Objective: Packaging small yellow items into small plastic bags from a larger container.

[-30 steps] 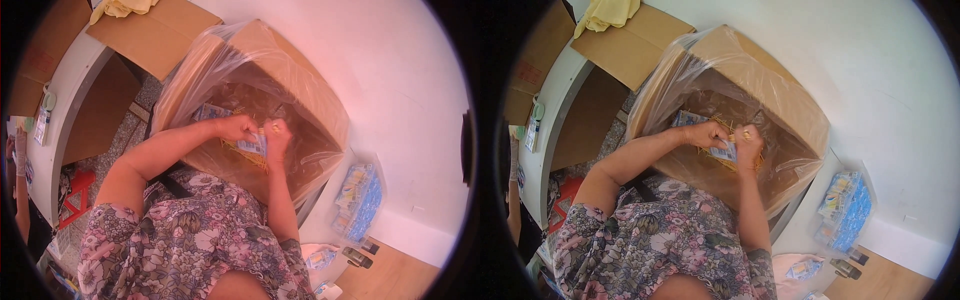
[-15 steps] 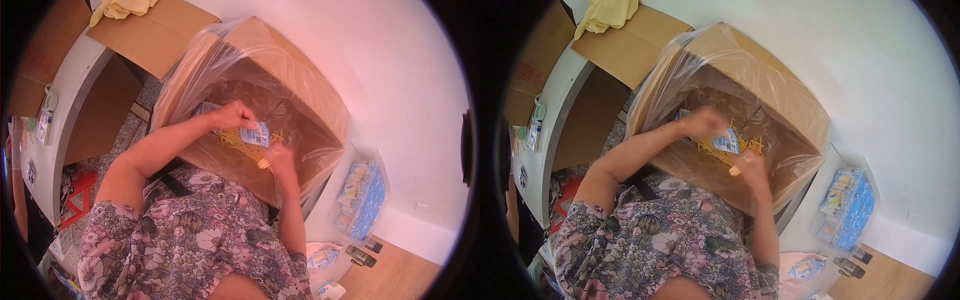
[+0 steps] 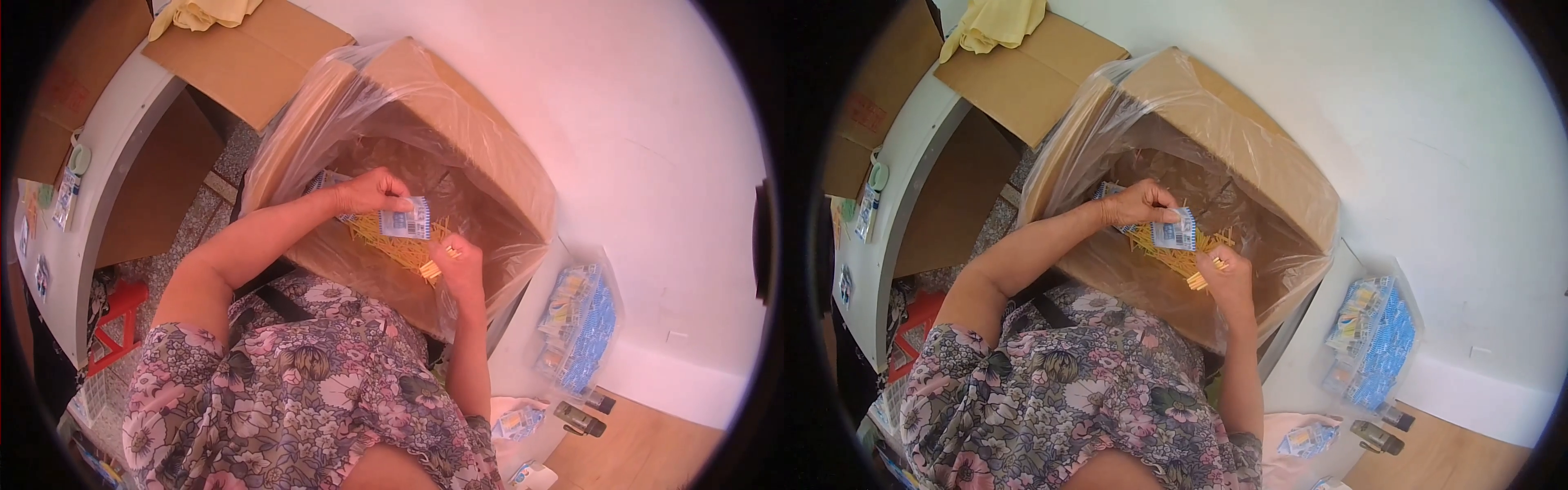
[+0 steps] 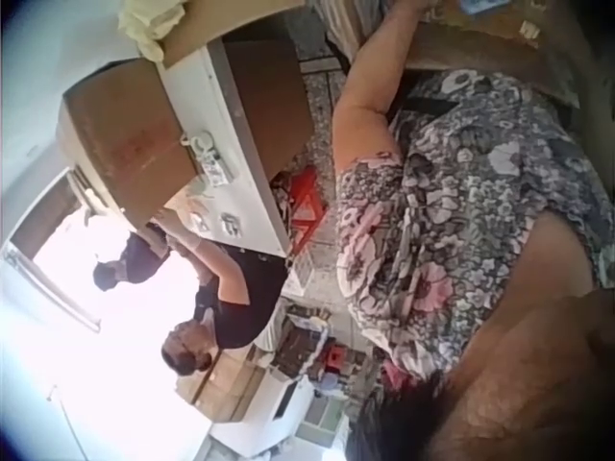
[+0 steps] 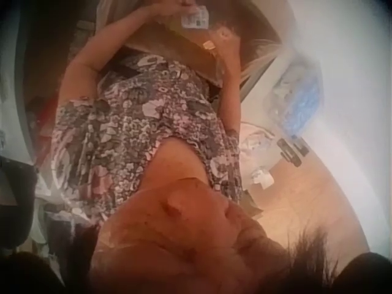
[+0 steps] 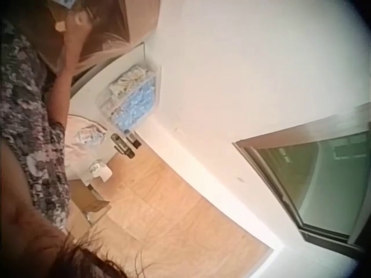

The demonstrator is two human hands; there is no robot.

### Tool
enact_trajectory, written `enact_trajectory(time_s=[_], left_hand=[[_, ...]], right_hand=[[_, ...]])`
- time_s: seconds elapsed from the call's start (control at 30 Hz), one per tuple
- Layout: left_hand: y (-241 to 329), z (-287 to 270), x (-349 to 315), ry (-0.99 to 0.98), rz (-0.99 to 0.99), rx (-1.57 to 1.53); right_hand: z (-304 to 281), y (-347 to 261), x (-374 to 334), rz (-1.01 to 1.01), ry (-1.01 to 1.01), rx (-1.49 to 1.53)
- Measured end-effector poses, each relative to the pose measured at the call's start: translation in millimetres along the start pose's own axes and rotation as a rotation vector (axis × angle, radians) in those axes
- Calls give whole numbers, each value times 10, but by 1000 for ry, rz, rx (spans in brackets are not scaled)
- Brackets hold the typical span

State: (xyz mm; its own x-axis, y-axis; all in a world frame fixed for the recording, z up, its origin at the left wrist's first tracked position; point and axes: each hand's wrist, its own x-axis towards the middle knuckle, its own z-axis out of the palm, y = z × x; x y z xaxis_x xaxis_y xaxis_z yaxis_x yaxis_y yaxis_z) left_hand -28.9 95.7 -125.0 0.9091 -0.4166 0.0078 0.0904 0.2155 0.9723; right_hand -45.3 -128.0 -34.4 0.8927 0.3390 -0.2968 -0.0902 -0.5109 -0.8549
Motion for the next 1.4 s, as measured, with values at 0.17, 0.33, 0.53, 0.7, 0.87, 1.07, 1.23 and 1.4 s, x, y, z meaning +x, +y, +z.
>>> enact_trajectory(time_s=[0.17,0.33,0.53,0.7,0.87,1.07,1.23,1.4], left_hand=[[-60,-39,23,23,-12,41],[-108,-47,54,-18,56,-12],[-87,-7,52,-104,39,45],[-86,1,63,-150,18,20],[-5,23,39,-119,-51,48],[-33,18,25,-83,-46,-61],[-107,-22,-3,-31,-66,-63],[-153,-70,24,72,-84,198]], right_hand=[[-57,-109,11,60,-7,332],[-86,-156,116,65,30,467],[28,-195,351,-110,132,184],[155,-173,455,-247,165,-76],[183,-253,469,-369,202,-547],[126,-352,324,-299,148,-143],[260,-216,209,-373,297,-202],[426,34,136,-504,302,-355]])
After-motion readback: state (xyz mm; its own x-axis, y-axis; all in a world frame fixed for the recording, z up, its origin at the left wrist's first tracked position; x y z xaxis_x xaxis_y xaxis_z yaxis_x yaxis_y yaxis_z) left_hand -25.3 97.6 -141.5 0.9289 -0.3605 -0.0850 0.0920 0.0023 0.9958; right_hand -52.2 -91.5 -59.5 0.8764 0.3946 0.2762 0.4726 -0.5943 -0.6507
